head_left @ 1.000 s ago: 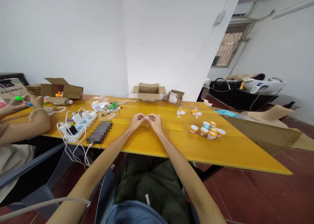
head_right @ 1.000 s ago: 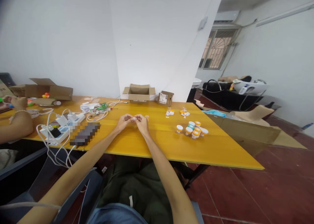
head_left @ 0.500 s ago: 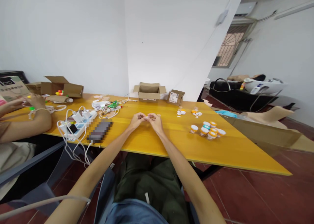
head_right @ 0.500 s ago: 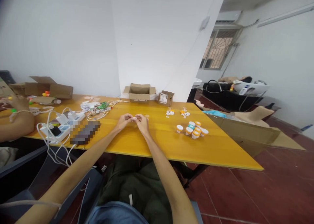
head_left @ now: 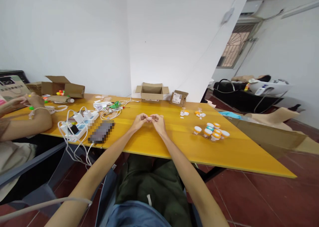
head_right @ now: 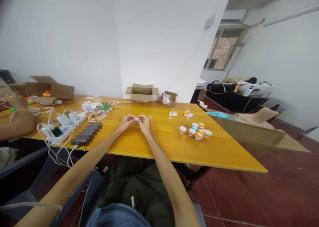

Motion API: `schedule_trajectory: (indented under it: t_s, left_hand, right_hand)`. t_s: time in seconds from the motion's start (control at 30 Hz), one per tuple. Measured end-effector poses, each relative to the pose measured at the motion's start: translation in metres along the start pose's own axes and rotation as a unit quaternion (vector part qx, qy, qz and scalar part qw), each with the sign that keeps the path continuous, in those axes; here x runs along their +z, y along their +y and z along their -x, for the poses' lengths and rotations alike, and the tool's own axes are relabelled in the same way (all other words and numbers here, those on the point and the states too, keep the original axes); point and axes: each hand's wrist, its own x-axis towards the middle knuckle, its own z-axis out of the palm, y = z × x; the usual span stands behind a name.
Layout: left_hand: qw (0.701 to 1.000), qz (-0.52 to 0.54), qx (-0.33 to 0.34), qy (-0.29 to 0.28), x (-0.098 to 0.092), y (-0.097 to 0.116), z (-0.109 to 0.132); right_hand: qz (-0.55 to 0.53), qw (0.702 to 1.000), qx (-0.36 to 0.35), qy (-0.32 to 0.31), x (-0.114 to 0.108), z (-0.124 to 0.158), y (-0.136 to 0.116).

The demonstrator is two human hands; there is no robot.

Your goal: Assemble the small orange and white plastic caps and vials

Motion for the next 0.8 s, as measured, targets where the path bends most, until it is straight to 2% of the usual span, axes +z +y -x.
schedule_trajectory:
  t_s: [0.27, 0.43, 0.5, 0.63, 0.7, 0.8]
  left_hand:
    - [0.999, 0.014, -0.022, -0.029, 0.004, -0.001, 0.001]
    - [0.999, 0.013, -0.043, -0.016, 0.001, -0.009, -0.002]
    - [0.999, 0.013, -0.050, 0.005, -0.001, -0.012, -0.003]
    - [0.996, 0.030, -0.069, 0.054, -0.005, -0.013, -0.005]
    - [0.993, 0.046, -0.084, 0.074, -0.006, -0.012, -0.006]
    - [0.987, 0.070, -0.107, 0.095, -0.006, -0.011, -0.006]
  right_hand:
    - [0.053, 0.997, -0.046, 0.017, 0.000, -0.001, -0.001]
    - [0.186, 0.977, -0.097, 0.042, -0.006, -0.001, -0.006]
    - [0.279, 0.952, -0.118, 0.052, -0.011, 0.000, -0.007]
    - [0.466, 0.876, -0.118, 0.047, -0.015, 0.006, -0.010]
    - [0.525, 0.843, -0.117, 0.027, -0.013, 0.010, -0.011]
    - [0.574, 0.809, -0.125, -0.016, -0.008, 0.015, -0.012]
